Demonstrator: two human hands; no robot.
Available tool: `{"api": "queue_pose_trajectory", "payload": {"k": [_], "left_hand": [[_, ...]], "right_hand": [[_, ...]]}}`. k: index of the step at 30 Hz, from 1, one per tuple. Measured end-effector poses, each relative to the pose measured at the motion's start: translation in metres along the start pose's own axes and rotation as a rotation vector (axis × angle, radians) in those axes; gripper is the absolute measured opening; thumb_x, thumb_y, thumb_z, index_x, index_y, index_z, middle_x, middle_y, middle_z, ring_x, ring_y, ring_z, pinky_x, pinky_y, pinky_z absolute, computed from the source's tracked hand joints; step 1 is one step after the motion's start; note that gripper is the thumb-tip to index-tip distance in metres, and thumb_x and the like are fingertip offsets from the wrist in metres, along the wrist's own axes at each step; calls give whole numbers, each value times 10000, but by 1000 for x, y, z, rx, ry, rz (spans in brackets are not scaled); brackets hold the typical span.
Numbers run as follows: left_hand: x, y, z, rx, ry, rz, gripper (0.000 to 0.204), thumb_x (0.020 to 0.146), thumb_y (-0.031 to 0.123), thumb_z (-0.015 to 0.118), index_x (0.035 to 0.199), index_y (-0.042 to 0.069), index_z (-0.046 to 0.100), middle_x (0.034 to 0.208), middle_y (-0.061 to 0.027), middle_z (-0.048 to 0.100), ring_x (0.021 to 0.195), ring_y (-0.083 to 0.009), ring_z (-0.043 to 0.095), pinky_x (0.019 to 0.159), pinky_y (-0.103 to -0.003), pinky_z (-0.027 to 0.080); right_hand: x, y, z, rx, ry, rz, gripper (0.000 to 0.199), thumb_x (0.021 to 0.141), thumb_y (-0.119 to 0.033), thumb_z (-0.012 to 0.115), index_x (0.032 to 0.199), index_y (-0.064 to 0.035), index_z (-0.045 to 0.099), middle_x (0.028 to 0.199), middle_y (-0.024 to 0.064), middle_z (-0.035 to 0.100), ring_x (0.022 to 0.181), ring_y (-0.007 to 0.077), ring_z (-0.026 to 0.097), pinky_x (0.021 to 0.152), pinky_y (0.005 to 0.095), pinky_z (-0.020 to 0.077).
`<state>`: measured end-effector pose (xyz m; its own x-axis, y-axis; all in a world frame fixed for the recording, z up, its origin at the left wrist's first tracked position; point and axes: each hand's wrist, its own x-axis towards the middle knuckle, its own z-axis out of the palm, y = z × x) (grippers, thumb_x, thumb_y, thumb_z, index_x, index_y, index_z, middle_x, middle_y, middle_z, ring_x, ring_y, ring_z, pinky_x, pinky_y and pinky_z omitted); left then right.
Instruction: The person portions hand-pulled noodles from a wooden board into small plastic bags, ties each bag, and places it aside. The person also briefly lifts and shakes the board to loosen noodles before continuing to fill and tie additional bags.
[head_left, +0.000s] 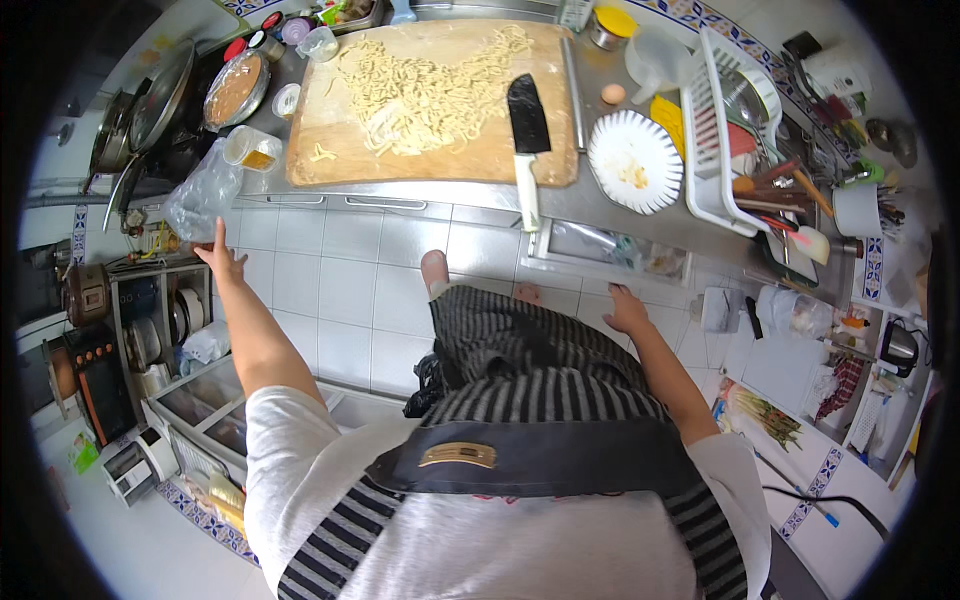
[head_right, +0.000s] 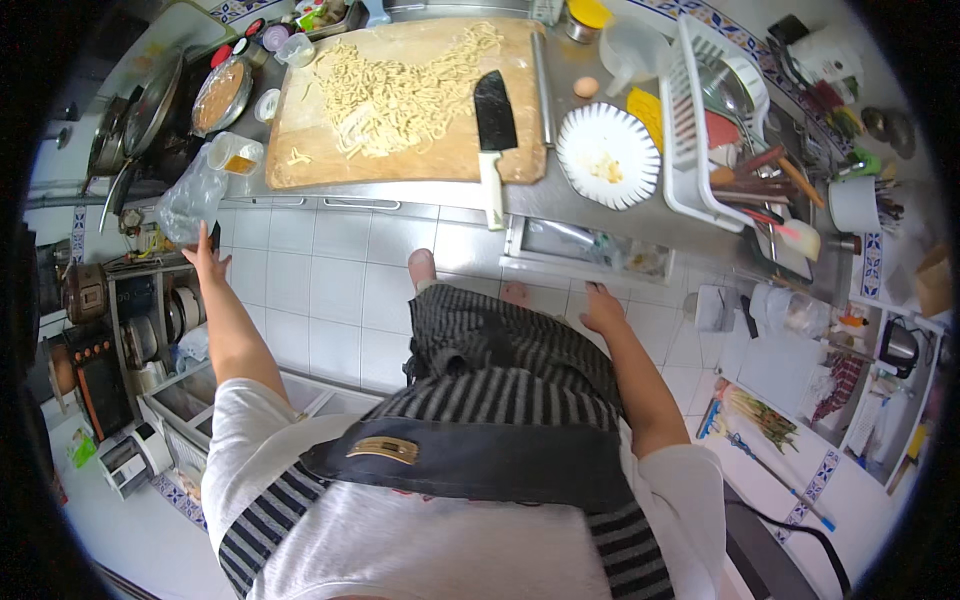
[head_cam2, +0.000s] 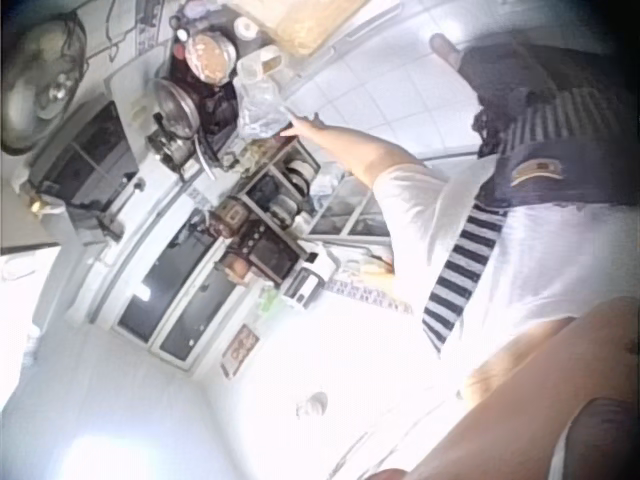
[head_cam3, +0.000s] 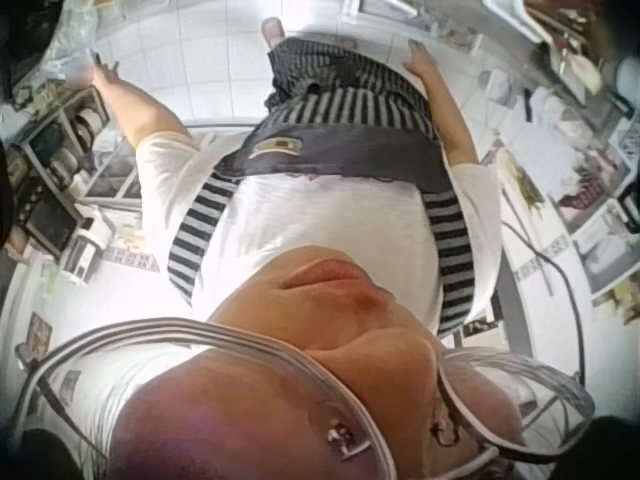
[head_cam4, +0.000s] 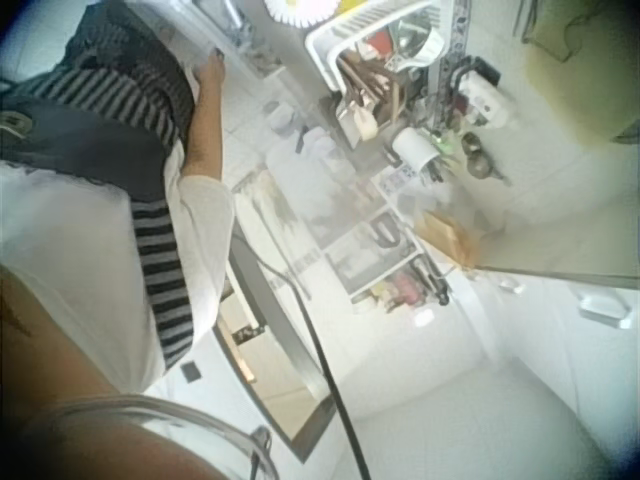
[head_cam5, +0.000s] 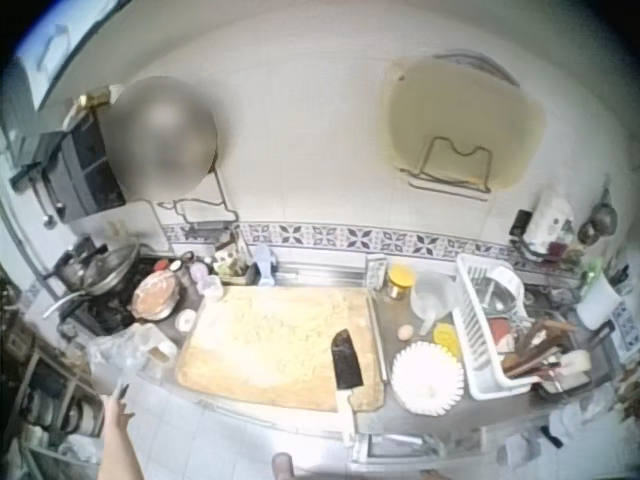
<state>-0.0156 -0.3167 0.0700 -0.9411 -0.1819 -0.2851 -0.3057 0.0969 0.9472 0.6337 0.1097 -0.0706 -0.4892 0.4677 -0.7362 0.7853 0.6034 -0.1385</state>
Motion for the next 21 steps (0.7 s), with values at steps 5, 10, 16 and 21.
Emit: {"api": "queue_pose_trajectory", "payload": {"k": [5,10,16,21], "left_hand": [[99,-10,32,54,-90,-37,1073,720,533,722,1495,249,35,1551,-123,98,1386,-440,121,1021,-667,169],[184,-29,65,171,-149,-52,824,836,574,552,1459,109,278,1495,-134,290,1388,-309,232,1095,-481,183],[248,-9,85,737,-365,208,605,935,424,449,1367,0,422,1403,-122,439,1310,-232,368,1077,-307,244],[220,-1,97,429,-516,66,611,940,477,389,1384,58,415,1406,-75,441,1318,-246,360,1080,-354,211]], "right_hand": [[1,1,-3,35,-37,25,826,705,-313,722,1400,-69,348,1445,205,338,1294,337,394,1030,410,393],[0,-20,-12,-11,-109,125,841,697,-338,730,1404,-83,352,1430,208,361,1283,342,412,1029,398,403],[-8,-78,-48,-20,-352,329,778,714,-306,713,1385,-83,388,1353,211,455,1195,331,502,969,387,459],[25,-102,-82,-12,-29,402,560,765,-180,624,1292,-51,485,1211,198,580,1113,269,576,856,380,522]]}}
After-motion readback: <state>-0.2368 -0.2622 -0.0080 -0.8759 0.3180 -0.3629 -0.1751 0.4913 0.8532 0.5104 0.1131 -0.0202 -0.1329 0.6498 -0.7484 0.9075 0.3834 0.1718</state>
